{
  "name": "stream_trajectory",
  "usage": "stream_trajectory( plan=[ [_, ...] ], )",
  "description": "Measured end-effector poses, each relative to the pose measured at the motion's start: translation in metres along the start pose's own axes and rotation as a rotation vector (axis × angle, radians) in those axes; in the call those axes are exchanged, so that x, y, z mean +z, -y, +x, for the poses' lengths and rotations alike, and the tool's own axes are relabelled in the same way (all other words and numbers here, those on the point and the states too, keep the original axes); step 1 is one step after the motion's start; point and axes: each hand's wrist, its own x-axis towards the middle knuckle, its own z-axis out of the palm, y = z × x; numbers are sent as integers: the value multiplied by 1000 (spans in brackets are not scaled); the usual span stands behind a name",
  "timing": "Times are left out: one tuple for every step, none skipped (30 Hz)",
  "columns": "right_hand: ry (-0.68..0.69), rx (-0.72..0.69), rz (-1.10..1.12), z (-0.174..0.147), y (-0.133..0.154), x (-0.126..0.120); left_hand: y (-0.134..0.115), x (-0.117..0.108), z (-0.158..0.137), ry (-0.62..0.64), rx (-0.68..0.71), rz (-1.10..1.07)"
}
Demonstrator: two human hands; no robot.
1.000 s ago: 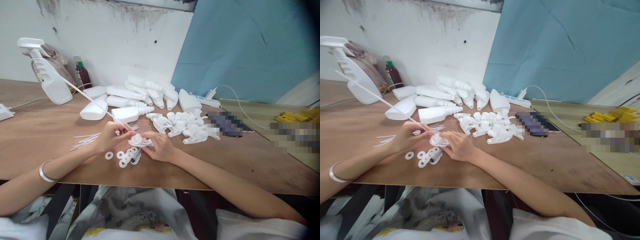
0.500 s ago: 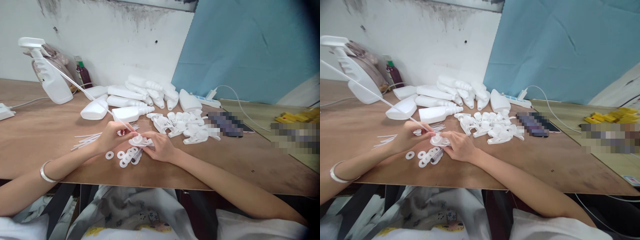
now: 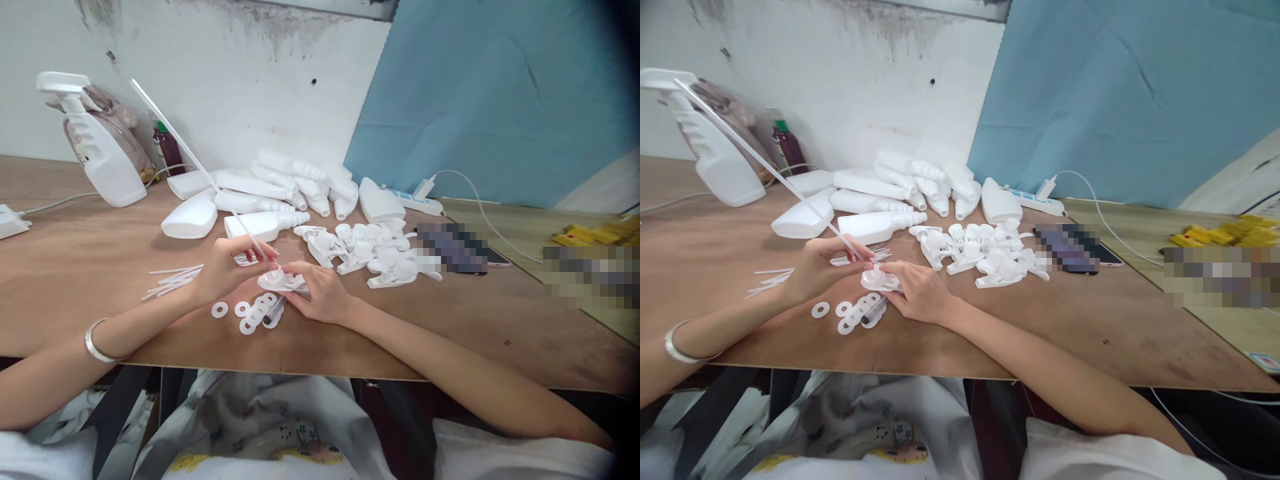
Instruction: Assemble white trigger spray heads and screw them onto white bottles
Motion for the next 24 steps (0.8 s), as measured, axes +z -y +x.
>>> stream_trajectory(
  plan=[
    [0, 3, 4, 0, 0, 0, 0, 0, 0, -1, -8, -8],
    [1, 5, 8, 0, 0, 0, 0, 0, 0, 1, -14, -13],
    [4, 6, 13, 0, 0, 0, 0, 0, 0, 5, -19, -15],
    [8, 6, 19, 1, 1, 0, 1, 0, 0, 11, -19, -17],
    [14, 5, 24, 1, 1, -1, 2, -1, 0, 18, -17, -20],
    [21, 5, 28, 1, 1, -1, 2, -1, 0, 23, -11, -25],
    [28, 7, 29, 1, 1, -1, 3, -1, 0, 27, -4, -30],
    [36, 10, 29, 2, 1, -2, 4, -2, 0, 30, 0, -34],
    [45, 15, 28, 2, 1, -2, 5, -2, 0, 33, 1, -35],
    [52, 19, 26, 2, 1, -2, 6, -2, 0, 34, -2, -33],
    [56, 21, 25, 2, 1, -2, 7, -2, 0, 37, -10, -27],
    [58, 21, 24, 2, 1, -2, 7, -2, 0, 41, -18, -21],
    [57, 19, 23, 2, 1, -2, 8, -2, 1, 45, -27, -15],
    [56, 18, 22, 2, 1, -2, 8, -2, 1, 46, -33, -10],
    [55, 18, 20, 2, 1, -2, 9, -2, 1, 47, -36, -6],
    [56, 20, 16, 2, 1, -2, 9, -2, 1, 47, -37, -2],
    [56, 21, 12, 2, 1, -2, 9, -2, 2, 44, -37, 3],
    [55, 20, 9, 2, 0, -2, 10, -1, 2, 41, -35, 8],
    [53, 21, 8, 1, 0, -2, 10, -1, 2, 41, -35, 11],
    [51, 22, 9, 1, 0, -2, 10, 0, 2, 40, -36, 12],
    [50, 25, 13, 1, 0, -2, 10, 0, 2, 41, -39, 12],
    [51, 31, 19, 1, 0, -2, 10, 0, 2, 43, -43, 10],
    [54, 40, 25, 1, 0, -2, 10, 1, 2, 46, -45, 7],
    [58, 49, 30, 1, 0, -2, 10, 1, 2, 49, -45, 8]
  ],
)
